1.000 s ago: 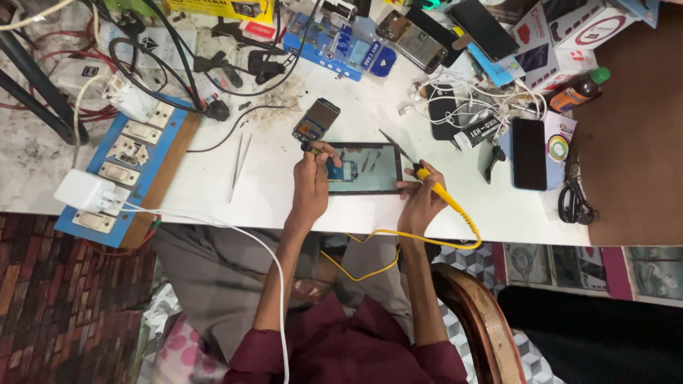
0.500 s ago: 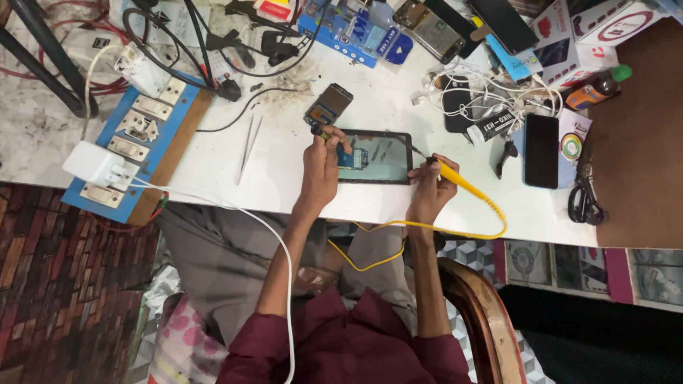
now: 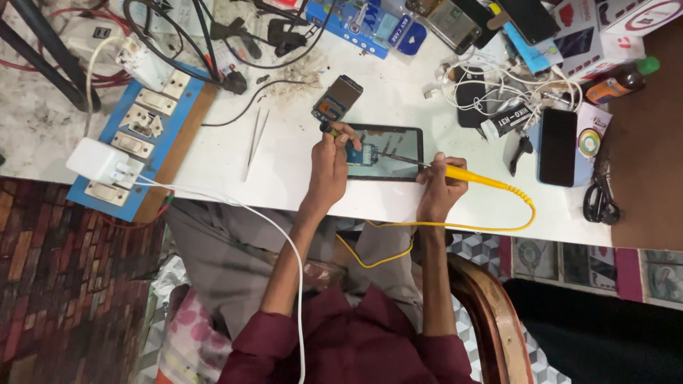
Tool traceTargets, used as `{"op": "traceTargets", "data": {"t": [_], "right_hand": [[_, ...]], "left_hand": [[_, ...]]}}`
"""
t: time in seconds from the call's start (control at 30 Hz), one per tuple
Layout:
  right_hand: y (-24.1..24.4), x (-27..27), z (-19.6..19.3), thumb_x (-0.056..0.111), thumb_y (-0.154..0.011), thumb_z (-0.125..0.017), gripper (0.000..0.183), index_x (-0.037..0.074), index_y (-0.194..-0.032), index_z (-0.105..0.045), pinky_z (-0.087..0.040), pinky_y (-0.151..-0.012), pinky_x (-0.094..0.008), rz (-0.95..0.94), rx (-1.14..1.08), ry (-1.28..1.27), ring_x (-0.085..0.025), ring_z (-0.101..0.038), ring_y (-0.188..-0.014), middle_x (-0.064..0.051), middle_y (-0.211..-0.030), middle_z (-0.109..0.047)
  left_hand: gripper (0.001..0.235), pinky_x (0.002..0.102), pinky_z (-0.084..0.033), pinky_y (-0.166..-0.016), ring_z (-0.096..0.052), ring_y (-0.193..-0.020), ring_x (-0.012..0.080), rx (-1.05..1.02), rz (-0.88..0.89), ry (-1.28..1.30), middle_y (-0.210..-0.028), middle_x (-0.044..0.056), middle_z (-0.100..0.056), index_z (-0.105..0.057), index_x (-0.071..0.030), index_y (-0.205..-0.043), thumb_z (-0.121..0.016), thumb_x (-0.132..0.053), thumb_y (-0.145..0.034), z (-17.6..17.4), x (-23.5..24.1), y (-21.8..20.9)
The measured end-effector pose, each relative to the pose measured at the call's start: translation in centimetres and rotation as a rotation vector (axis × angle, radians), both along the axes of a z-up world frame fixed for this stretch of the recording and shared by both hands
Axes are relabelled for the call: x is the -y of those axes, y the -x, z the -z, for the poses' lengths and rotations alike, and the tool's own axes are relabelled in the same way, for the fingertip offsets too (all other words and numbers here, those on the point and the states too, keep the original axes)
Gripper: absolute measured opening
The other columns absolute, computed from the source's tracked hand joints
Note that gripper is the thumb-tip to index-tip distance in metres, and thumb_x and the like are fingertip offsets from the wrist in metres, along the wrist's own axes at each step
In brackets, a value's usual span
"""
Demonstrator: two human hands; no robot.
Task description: The person uses a soldering iron and tweezers to work on a small circuit board placed on a tablet screen. They repeatedly heat and adjust components on the board throughout the clip.
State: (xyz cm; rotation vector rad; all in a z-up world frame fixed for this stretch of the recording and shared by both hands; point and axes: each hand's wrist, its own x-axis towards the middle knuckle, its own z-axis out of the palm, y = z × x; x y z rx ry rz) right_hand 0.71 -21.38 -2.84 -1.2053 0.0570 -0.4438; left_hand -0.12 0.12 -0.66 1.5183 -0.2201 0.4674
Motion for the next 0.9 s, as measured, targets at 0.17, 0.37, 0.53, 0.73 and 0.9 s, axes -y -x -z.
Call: {"op": "traceTargets", "data": {"t": [0.17,0.37,0.53,0.73,0.9], "right_hand": [[0.4,-0.5,-0.8,0.008,-0.102,-0.070,0.015,0.002,-0.099,-0.056,-0.048,-0.058,-0.027,-0.028,-0.055,0.149,-0.012,-0.054,-0.058,-0.005,-0.071,-0.057],[0.3,-0.9,-1.6,0.007,-0.100,-0.068,0.014,0.002,-0.096,-0.056,-0.048,-0.056,-0.025,0.039,-0.116,0.127,-0.013,-0.059,-0.057,-0.007,-0.072,-0.064],[0.5,-0.9,-1.9,0.002,-0.100,-0.070,0.015,0.001,-0.093,-0.056,-0.052,-0.058,-0.026,0.004,-0.100,0.168,-0.013,-0.060,-0.058,-0.008,-0.071,-0.063],[0.5,-1.3,-2.0,0.001,-0.098,-0.070,0.016,0.002,-0.093,-0.055,-0.053,-0.059,-0.025,-0.029,-0.129,0.202,-0.013,-0.062,-0.059,-0.007,-0.071,-0.063],[0.3,-1.4,-2.2,0.002,-0.098,-0.070,0.017,0.003,-0.092,-0.055,-0.052,-0.059,-0.025,-0.016,-0.121,0.170,-0.012,-0.062,-0.059,-0.007,-0.072,-0.064]], "left_hand": [[0.020,0.029,-0.047,-0.069,-0.056,-0.072,0.0160,-0.128,0.007,0.026,-0.090,0.011,-0.066,-0.050,-0.002,-0.113,-0.031,-0.002,-0.109,-0.1,0.1,0.1],[0.020,0.029,-0.048,-0.073,-0.060,-0.077,0.0158,-0.075,-0.011,0.004,-0.089,0.010,-0.066,-0.050,-0.002,-0.116,-0.031,-0.007,-0.111,-0.5,0.1,0.1],[0.020,0.029,-0.048,-0.073,-0.059,-0.076,0.0152,-0.109,-0.007,-0.002,-0.089,0.010,-0.067,-0.050,-0.002,-0.115,-0.032,-0.008,-0.113,-0.6,0.1,0.0],[0.020,0.029,-0.046,-0.066,-0.054,-0.070,0.0146,-0.152,0.006,-0.004,-0.091,0.010,-0.067,-0.050,-0.002,-0.115,-0.032,-0.008,-0.110,-0.5,0.0,-0.1],[0.020,0.030,-0.046,-0.065,-0.055,-0.069,0.0142,-0.126,-0.011,-0.019,-0.091,0.010,-0.067,-0.051,-0.002,-0.114,-0.033,-0.010,-0.113,-0.9,0.0,0.1]]}}
